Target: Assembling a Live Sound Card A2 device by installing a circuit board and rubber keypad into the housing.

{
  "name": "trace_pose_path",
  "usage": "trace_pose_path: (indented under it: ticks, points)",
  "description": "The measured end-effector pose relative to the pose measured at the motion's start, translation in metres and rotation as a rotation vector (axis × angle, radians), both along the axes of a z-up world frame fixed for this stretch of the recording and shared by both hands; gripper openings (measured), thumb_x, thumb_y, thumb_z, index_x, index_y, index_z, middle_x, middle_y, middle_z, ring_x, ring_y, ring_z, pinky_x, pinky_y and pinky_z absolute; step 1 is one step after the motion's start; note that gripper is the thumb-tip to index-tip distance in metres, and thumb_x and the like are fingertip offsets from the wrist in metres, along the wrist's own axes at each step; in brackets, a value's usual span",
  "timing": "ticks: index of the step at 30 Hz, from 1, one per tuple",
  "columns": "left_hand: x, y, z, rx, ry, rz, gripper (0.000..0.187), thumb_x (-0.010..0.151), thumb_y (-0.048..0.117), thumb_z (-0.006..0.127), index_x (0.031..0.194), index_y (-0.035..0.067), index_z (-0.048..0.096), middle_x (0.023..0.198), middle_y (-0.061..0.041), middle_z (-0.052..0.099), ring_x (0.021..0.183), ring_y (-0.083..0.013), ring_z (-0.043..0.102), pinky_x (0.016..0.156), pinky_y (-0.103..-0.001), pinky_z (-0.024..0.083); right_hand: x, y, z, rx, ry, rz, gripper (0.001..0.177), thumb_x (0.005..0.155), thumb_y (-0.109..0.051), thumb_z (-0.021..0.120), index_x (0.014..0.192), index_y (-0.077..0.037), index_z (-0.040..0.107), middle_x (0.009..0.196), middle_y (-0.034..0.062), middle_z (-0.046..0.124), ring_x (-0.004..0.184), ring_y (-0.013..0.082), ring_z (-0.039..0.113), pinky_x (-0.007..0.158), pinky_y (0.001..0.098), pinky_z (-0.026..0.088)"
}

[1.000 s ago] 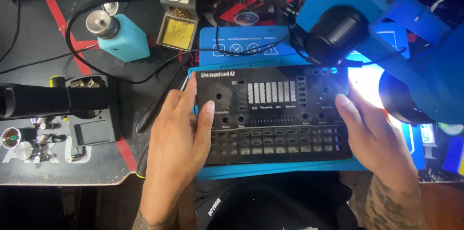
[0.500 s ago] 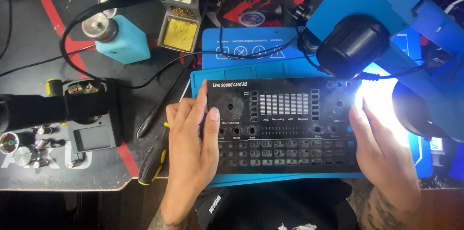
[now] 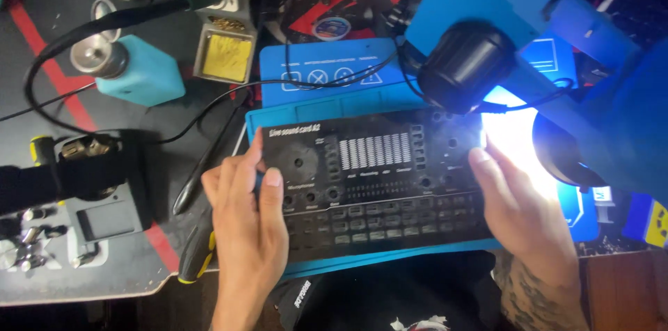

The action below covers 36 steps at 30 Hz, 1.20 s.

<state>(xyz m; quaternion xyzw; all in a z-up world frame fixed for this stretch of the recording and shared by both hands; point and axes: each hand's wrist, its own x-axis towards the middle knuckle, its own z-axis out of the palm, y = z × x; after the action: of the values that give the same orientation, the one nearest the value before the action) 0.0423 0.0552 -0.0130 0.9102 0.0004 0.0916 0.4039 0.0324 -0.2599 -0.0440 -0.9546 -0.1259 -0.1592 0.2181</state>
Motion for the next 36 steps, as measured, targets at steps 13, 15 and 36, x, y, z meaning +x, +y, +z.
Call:
trace_pose_path:
  ticks: [13,15,36]
  points:
    - [0.001,-0.010,-0.005,0.057,-0.043,0.037,0.043,0.101,0.006,0.056,0.144,0.002,0.057,0.122,-0.014,0.057,0.113,-0.0290,0.049,0.101,-0.041,0.040,0.009,0.007,0.031,0.258,0.592,-0.512,0.050,0.100,-0.041,0.062,0.144,-0.019,0.067,0.057,0.0109,0.063,0.053,0.0103,0.056,0.056,0.0302,0.049]
    - [0.001,-0.010,-0.004,0.058,-0.036,0.034,0.042,0.102,0.007,0.056,0.144,0.001,0.056,0.123,-0.015,0.057,0.114,-0.0290,0.049,0.102,-0.041,0.041,0.008,0.008,0.031,0.201,0.503,-0.476,0.050,0.100,-0.041,0.063,0.143,-0.018,0.068,0.057,0.0127,0.061,0.051,0.0140,0.052,0.055,0.0322,0.049]
    - [0.010,-0.024,0.016,0.251,0.033,0.108,0.041,0.099,0.018,0.062,0.137,0.001,0.063,0.102,-0.014,0.060,0.073,-0.0249,0.064,0.058,-0.035,0.052,0.009,0.009,0.020,0.237,0.390,-0.494,0.036,0.100,-0.037,0.066,0.124,-0.013,0.077,0.081,0.0154,0.076,0.065,0.0180,0.068,0.067,0.0334,0.053]
